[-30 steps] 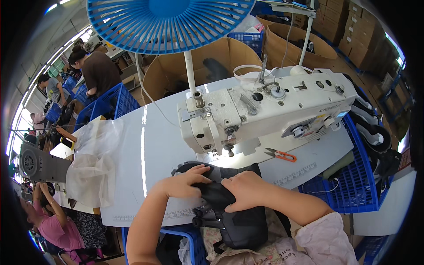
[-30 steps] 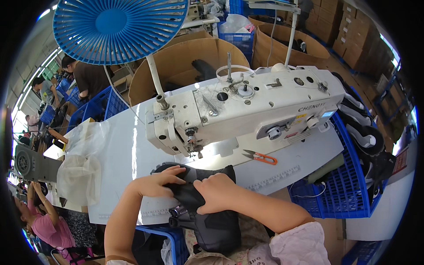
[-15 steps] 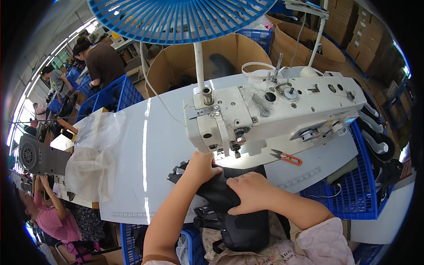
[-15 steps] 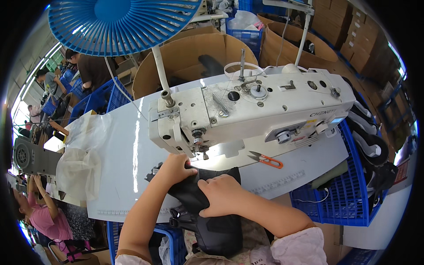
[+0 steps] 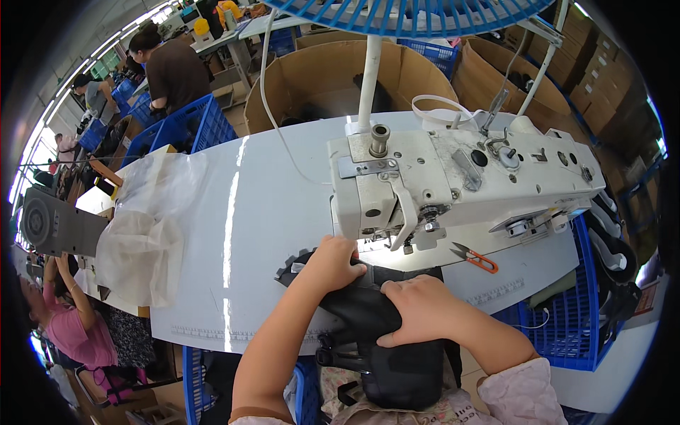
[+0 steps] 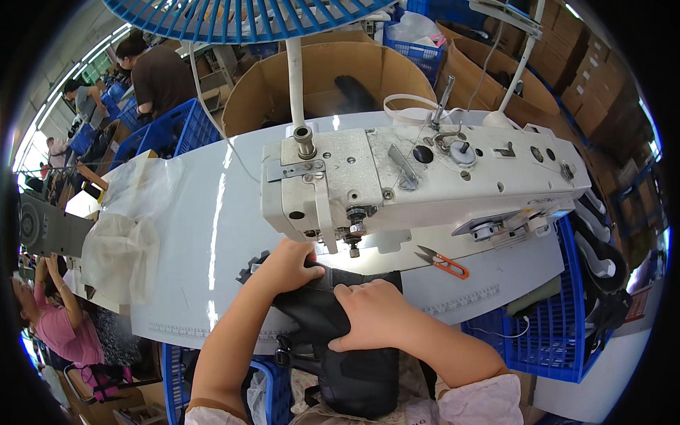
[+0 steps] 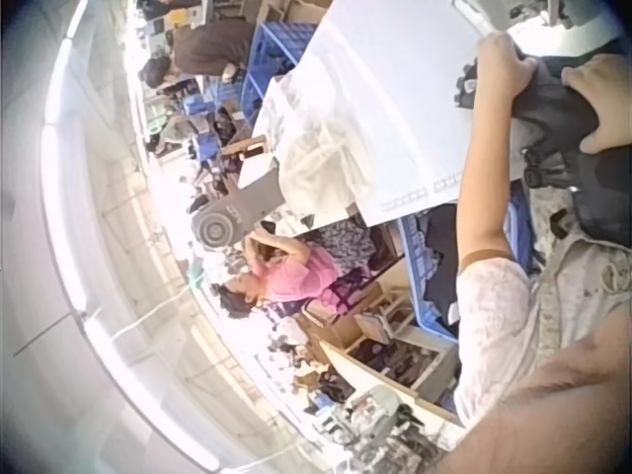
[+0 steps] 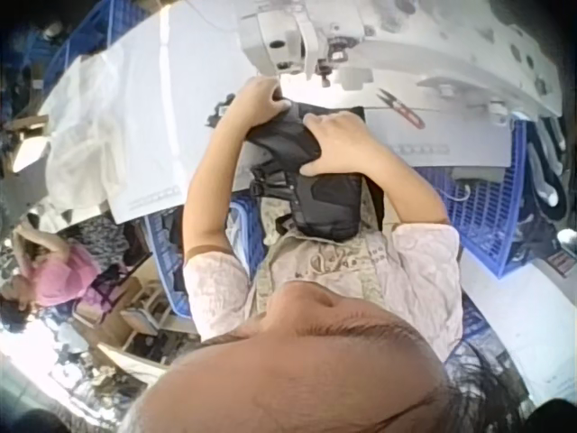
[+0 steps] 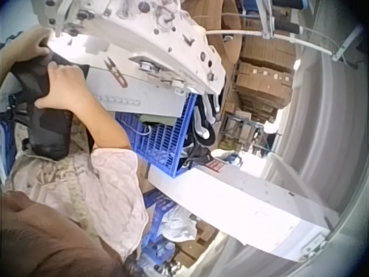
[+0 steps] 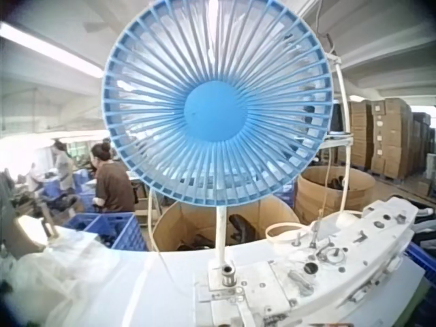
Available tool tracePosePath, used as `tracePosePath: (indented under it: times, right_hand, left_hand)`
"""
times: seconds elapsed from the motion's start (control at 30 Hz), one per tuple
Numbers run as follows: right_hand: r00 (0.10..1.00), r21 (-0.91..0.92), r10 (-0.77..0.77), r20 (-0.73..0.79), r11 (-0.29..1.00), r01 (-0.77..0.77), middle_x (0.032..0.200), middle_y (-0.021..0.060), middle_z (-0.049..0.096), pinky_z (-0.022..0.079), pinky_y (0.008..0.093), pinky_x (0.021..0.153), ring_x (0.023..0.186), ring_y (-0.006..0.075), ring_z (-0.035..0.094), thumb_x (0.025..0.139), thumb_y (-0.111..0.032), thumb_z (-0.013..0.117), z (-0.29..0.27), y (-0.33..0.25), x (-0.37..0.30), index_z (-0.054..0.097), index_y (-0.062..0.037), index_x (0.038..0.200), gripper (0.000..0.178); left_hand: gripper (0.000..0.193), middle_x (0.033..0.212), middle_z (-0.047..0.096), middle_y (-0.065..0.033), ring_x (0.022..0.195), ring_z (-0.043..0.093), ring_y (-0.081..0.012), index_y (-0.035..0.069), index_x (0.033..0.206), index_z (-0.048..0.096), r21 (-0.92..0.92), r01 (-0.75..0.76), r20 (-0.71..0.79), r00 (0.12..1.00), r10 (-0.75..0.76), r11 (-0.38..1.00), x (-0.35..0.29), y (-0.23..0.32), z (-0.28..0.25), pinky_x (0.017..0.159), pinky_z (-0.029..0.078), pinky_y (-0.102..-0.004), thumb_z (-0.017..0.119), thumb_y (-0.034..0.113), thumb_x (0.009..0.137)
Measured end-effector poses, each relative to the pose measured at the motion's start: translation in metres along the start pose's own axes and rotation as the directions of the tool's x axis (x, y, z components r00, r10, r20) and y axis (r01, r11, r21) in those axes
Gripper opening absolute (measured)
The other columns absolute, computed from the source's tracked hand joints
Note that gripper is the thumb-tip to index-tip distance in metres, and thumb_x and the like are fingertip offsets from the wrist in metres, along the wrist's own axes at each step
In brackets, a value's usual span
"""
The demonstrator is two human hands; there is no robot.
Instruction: The person takes shoe uppers from a crate, stitches them on a sewing machine, and trims threads using thread snips.
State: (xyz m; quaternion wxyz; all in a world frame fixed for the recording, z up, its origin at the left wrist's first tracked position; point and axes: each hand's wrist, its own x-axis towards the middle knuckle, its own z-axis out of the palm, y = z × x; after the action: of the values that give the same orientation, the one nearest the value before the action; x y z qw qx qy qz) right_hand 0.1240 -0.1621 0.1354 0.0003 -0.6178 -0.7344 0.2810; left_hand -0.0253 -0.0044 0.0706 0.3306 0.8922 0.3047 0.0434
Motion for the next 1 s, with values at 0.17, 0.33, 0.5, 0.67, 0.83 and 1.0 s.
tracePosePath:
  times: [0.17, 0.33, 0.5, 0.67, 0.83, 1.0]
  right_hand:
    - [1.000, -0.006, 0.002, 0.020, 1.000, -0.002, 0.089, 0.0187, 0.067, 0.050, 0.0415, 0.081, 0.089, 0.0357, 0.066, 0.062, -0.056, 0.077, -0.004, 0.000, 0.002, 0.056, 0.0001, 0.106, 0.075]
    - [1.000, -0.008, -0.012, 0.010, 1.000, 0.012, 0.085, 0.0174, 0.067, 0.051, 0.0415, 0.077, 0.084, 0.0358, 0.067, 0.063, -0.058, 0.075, -0.002, 0.003, 0.002, 0.056, 0.0002, 0.105, 0.074]
    - [0.999, -0.025, -0.014, 0.047, 1.000, 0.015, 0.083, 0.0175, 0.067, 0.051, 0.0415, 0.077, 0.083, 0.0357, 0.067, 0.063, -0.059, 0.075, -0.006, 0.003, 0.005, 0.056, 0.0003, 0.105, 0.075]
    - [0.999, -0.020, -0.023, 0.046, 1.000, 0.024, 0.083, 0.0182, 0.067, 0.051, 0.0416, 0.077, 0.083, 0.0359, 0.067, 0.063, -0.060, 0.074, -0.005, 0.004, 0.007, 0.058, 0.0003, 0.104, 0.075]
    - [0.987, -0.060, -0.116, -0.108, 0.992, 0.110, 0.072, 0.0137, 0.064, 0.051, 0.0388, 0.065, 0.070, 0.0312, 0.067, 0.063, -0.059, 0.074, 0.002, 0.009, 0.007, 0.057, -0.0005, 0.084, 0.064]
    - [0.995, -0.037, -0.080, -0.059, 0.996, 0.078, 0.072, 0.0143, 0.064, 0.052, 0.0400, 0.066, 0.071, 0.0315, 0.067, 0.063, -0.060, 0.073, -0.003, 0.009, 0.010, 0.057, -0.0010, 0.085, 0.065]
  left_hand:
    - [0.027, 0.086, 0.063, -0.0204, 0.088, 0.057, -0.0388, -0.001, 0.079, 0.061, -0.018, 0.004, 0.017, 1.000, -0.003, 1.000, -0.002, 0.001, -0.001, 0.084, 0.045, -0.0427, 0.074, 0.022, 0.071]
    - [0.027, 0.088, 0.063, -0.0205, 0.091, 0.056, -0.0394, -0.001, 0.081, 0.062, -0.021, -0.017, 0.031, 0.999, 0.017, 1.000, -0.002, -0.001, -0.004, 0.083, 0.046, -0.0436, 0.074, 0.021, 0.072]
    - [0.027, 0.088, 0.063, -0.0191, 0.092, 0.056, -0.0385, 0.000, 0.082, 0.062, -0.030, -0.006, 0.047, 0.999, 0.007, 1.000, -0.004, -0.001, -0.006, 0.083, 0.046, -0.0435, 0.073, 0.022, 0.073]
    - [0.026, 0.086, 0.063, -0.0191, 0.090, 0.056, -0.0382, 0.000, 0.080, 0.061, -0.041, -0.032, 0.003, 0.999, 0.032, 0.999, -0.004, -0.002, -0.004, 0.082, 0.045, -0.0433, 0.074, 0.021, 0.073]
    - [0.025, 0.084, 0.062, -0.0192, 0.088, 0.056, -0.0382, 0.000, 0.079, 0.060, -0.039, -0.065, -0.009, 0.998, 0.064, 0.997, -0.005, 0.000, -0.004, 0.081, 0.045, -0.0437, 0.073, 0.021, 0.073]
    - [0.022, 0.084, 0.062, -0.0199, 0.088, 0.057, -0.0382, -0.001, 0.080, 0.060, -0.031, -0.021, -0.054, 0.998, 0.019, 0.999, -0.007, 0.004, -0.002, 0.078, 0.046, -0.0447, 0.073, 0.016, 0.073]
